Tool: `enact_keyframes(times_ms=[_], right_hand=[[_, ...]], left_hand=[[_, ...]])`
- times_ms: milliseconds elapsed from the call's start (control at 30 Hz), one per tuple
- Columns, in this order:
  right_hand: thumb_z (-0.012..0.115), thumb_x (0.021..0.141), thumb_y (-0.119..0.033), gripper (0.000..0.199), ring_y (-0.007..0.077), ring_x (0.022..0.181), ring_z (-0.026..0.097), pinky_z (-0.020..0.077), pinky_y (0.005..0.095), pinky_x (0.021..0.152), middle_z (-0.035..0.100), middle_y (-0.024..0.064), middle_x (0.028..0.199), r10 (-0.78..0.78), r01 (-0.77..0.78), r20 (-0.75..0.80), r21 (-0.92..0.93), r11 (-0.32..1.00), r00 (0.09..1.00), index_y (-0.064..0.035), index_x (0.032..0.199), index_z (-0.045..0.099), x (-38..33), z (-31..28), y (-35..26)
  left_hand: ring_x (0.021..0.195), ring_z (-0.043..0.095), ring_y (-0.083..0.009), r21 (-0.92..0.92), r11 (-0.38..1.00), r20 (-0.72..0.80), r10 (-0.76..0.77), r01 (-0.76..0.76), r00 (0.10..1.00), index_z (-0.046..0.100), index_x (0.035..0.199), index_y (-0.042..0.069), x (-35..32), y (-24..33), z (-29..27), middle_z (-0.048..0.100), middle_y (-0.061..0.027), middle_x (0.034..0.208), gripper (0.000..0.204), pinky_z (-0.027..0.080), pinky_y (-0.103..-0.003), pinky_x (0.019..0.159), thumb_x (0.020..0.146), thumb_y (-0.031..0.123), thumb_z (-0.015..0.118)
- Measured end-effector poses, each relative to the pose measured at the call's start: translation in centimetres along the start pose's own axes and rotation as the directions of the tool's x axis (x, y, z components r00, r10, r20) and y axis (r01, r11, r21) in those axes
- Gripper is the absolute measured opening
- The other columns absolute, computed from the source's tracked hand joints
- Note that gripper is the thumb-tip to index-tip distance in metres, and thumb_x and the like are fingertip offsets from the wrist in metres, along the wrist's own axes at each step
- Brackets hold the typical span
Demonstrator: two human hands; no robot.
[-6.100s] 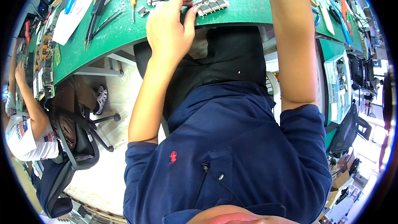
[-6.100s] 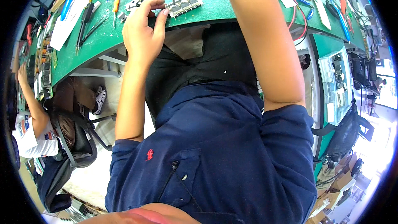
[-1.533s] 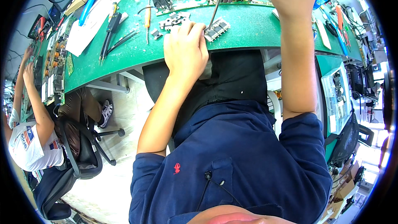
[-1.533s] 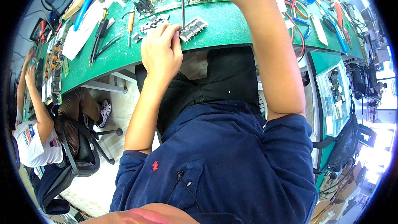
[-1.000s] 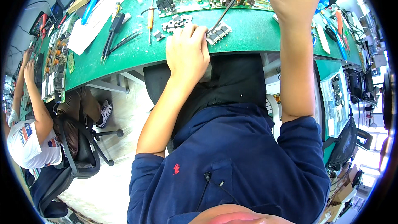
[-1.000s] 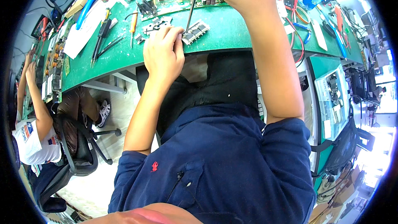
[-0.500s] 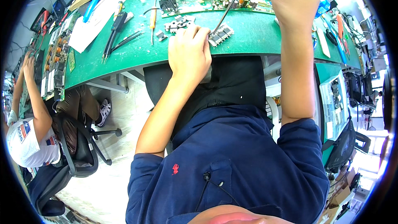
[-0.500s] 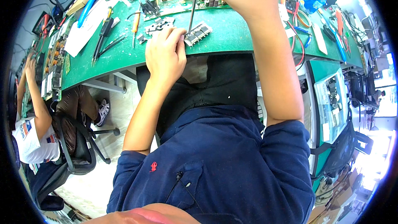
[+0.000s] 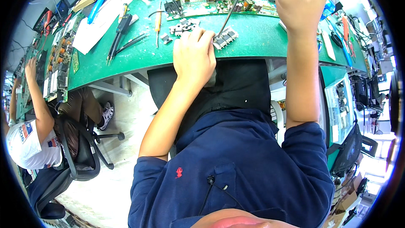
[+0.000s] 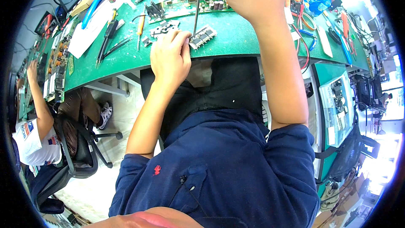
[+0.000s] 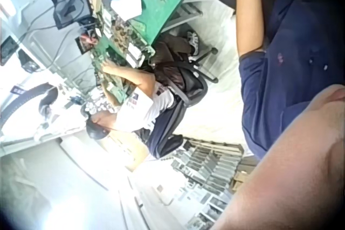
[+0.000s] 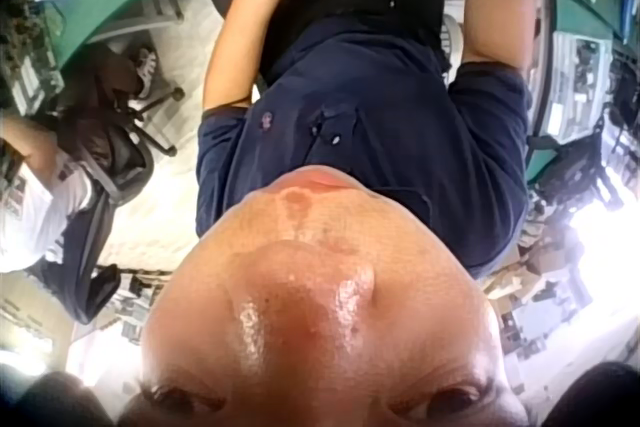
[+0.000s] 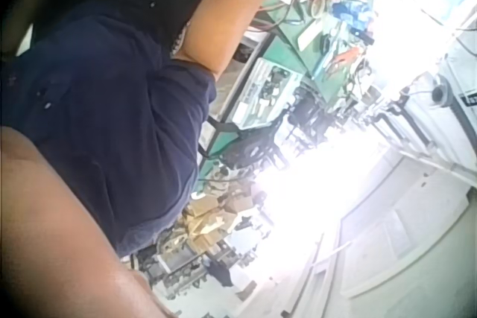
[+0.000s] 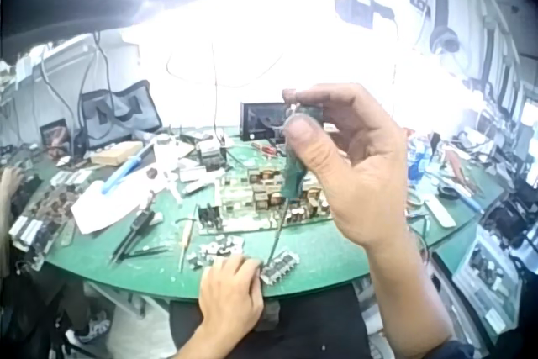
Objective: The person places electronic components onto a metal plate, secures them with a screwdriver, and attaches a cable to the assembly.
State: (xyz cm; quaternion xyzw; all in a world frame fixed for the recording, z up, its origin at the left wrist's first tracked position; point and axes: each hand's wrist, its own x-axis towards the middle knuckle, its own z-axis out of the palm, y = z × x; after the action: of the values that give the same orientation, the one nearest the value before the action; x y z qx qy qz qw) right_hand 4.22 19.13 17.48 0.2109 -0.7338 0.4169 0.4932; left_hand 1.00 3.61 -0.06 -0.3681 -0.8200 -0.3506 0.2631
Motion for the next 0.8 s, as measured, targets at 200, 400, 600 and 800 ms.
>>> enact_keyframes(times_ms=[200, 400, 600, 800], right_hand=[[0.061, 0.102, -0.005, 0.012, 0.0188, 0.108, 0.067, 0.0525, 0.0315, 0.096, 0.069, 0.0218, 0.121, 0.054, -0.045, -0.044, 0.188, 0.981, 0.998, 0.0005, 0.112, 0.055, -0.4, 0.8, -0.2], [0.057, 0.104, -0.008, 0.015, 0.0138, 0.102, 0.064, 0.0495, 0.0268, 0.093, 0.068, 0.014, 0.121, -0.149, 0.148, -0.019, -0.02, 0.989, 0.989, 0.0006, 0.116, 0.06, 0.3, -0.7, 2.2], [0.054, 0.105, -0.008, 0.02, 0.0092, 0.099, 0.061, 0.0477, 0.0233, 0.087, 0.068, 0.0053, 0.107, 0.044, -0.045, -0.013, -0.051, 0.998, 0.999, 0.0012, 0.121, 0.063, -0.2, -0.9, 0.7], [0.073, 0.095, -0.007, 0.021, 0.009, 0.091, 0.064, 0.0494, 0.0229, 0.075, 0.07, 0.0059, 0.105, -0.092, 0.083, -0.07, -0.122, 0.989, 0.993, 0.0007, 0.113, 0.065, -0.3, -0.1, 0.2]], left_hand=[[0.09, 0.062, -0.0299, 0.003, 1.0, -0.009, 0.005, -0.005, 1.0, 0.072, 0.101, 0.011, 0.0, 0.0, -0.1, 0.067, -0.0057, 0.097, 0.011, 0.045, -0.041, 0.076, 0.092, 0.01, 0.066], [0.091, 0.062, -0.0297, 0.0, 1.0, -0.005, 0.005, -0.005, 1.0, 0.073, 0.101, 0.011, 0.0, 0.0, -0.1, 0.067, -0.0059, 0.098, 0.011, 0.045, -0.041, 0.076, 0.092, 0.01, 0.067], [0.091, 0.062, -0.0301, -0.002, 1.0, -0.01, 0.015, -0.015, 1.0, 0.072, 0.102, 0.011, 0.0, -0.1, 0.1, 0.067, -0.0062, 0.098, 0.011, 0.045, -0.041, 0.075, 0.092, 0.01, 0.066], [0.091, 0.063, -0.0308, 0.005, 1.0, -0.02, 0.014, -0.014, 1.0, 0.073, 0.101, 0.01, 0.0, -0.1, 0.1, 0.067, -0.0066, 0.099, 0.011, 0.045, -0.042, 0.075, 0.092, 0.01, 0.066]])
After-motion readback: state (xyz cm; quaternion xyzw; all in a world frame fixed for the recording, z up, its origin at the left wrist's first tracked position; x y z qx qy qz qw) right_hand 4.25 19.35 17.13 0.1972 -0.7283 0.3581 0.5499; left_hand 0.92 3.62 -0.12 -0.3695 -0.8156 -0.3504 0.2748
